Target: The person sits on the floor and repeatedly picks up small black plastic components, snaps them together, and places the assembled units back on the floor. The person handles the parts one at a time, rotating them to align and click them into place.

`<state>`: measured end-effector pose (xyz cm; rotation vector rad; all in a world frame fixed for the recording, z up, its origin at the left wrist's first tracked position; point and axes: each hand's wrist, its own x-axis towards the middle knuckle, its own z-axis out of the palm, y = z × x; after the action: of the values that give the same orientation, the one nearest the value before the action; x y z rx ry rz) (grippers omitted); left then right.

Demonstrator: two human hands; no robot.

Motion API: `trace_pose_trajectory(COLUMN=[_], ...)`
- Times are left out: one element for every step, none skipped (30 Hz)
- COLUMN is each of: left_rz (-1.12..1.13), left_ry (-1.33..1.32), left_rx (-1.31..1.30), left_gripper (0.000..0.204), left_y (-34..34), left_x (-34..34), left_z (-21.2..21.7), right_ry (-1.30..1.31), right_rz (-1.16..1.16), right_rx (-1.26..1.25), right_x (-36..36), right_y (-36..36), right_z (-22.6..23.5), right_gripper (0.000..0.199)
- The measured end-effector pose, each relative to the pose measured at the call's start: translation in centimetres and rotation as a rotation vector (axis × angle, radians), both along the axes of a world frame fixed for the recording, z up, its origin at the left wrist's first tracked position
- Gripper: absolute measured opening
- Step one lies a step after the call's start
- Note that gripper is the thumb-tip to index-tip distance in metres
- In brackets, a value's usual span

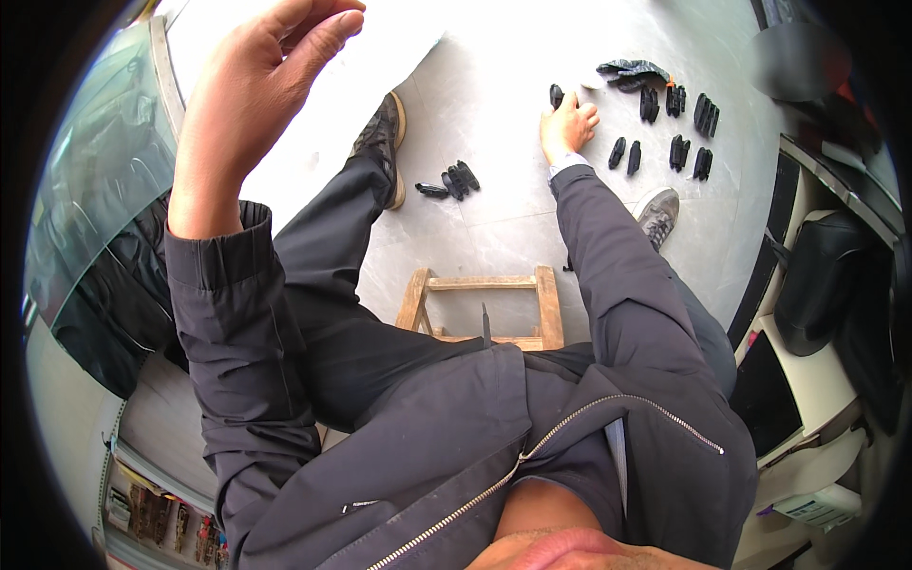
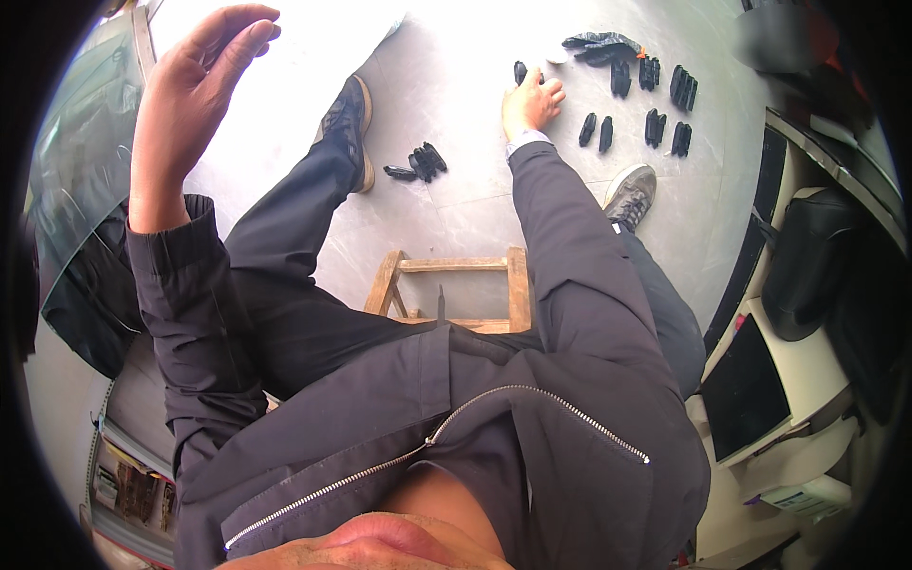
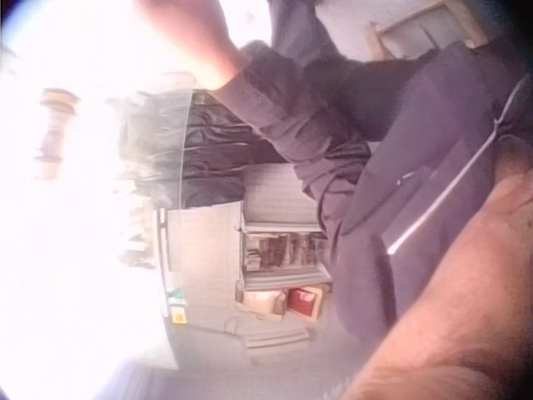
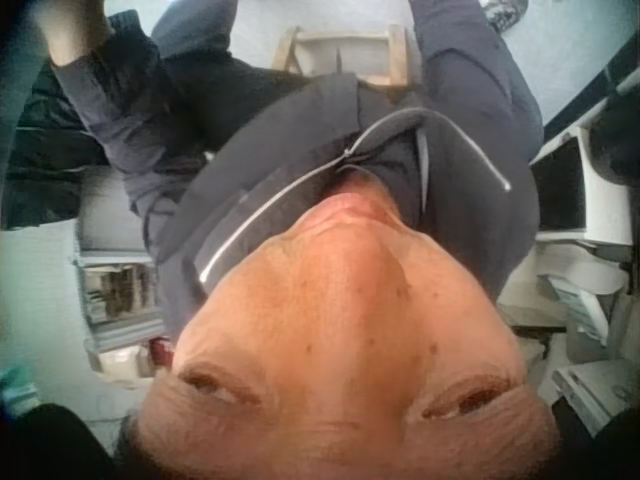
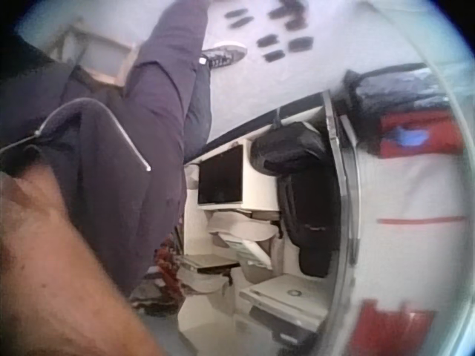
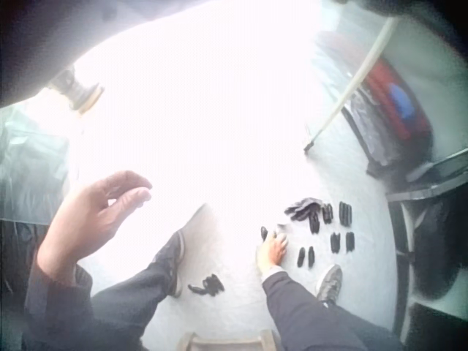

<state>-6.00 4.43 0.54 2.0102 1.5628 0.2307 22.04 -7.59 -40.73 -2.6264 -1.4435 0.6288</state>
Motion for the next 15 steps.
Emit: trace_pose_trajectory(left_rz=[0.063,0.123,0.123,0.122,0.12,0.042,-0.036,-0.087,-0.111,-0.109,-0.121,-0.111,-0.077,-0.059,-0.042], left_ry=[0.023,0.046,0.022,-0.002,-0.025,0.001,0.027,0.087,0.054,0.055,0.064,0.109,0.128,0.148,0.156], left_rx=[-0.01,-0.021,-0.052,-0.083,-0.113,-0.12,-0.128,-0.117,-0.135,-0.136,-0.144,-0.196,-0.226,-0.25,-0.257], left_gripper=[0.03,0.028,0.028,0.028,0.029,0.032,0.036,0.04,0.04,0.04,0.04,0.043,0.044,0.046,0.047], left_y=[-0.3,-0.6,-0.8,-0.7,-0.8,-0.7,-0.5,-0.6,-0.6,-0.7,-0.9,-0.9,-1.0,-1.2,-1.4], left_x=[0.4,0.5,0.5,0.2,-0.2,-0.7,-1.5,-2.3,-3.2,-4.2,-5.2,-6.3,-7.5,-8.6,-9.7], left_z=[0.1,0.2,0.2,0.0,-0.4,-0.9,-1.5,-2.2,-3.0,-3.8,-4.7,-5.4,-6.2,-7.0,-7.8], right_ry=[0.003,0.012,0.011,0.008,0.008,0.011,0.017,0.022,0.031,0.04,0.048,0.058,0.067,0.078,0.118], right_rz=[0.005,0.016,0.027,0.036,0.043,0.037,0.03,0.023,0.011,-0.001,-0.017,-0.031,-0.048,-0.064,-0.08], right_rx=[-0.005,-0.003,-0.016,-0.034,-0.057,-0.06,-0.069,-0.078,-0.083,-0.088,-0.102,-0.096,-0.097,-0.094,-0.066], right_x=[0.1,0.2,0.3,0.4,0.5,0.6,0.7,0.8,0.9,1.1,1.2,1.4,1.6,1.8,2.2], right_y=[-0.1,-0.2,-0.3,-0.4,-0.4,-0.5,-0.6,-0.6,-0.7,-0.8,-0.9,-1.2,-1.4,-1.7,-1.9], right_z=[-0.1,-0.2,-0.1,-0.1,0.0,0.1,0.3,0.5,0.6,0.7,0.8,0.8,0.6,0.4,0.0], right_gripper=[0.05,0.047,0.049,0.05,0.051,0.053,0.054,0.056,0.057,0.059,0.06,0.059,0.059,0.058,0.058])
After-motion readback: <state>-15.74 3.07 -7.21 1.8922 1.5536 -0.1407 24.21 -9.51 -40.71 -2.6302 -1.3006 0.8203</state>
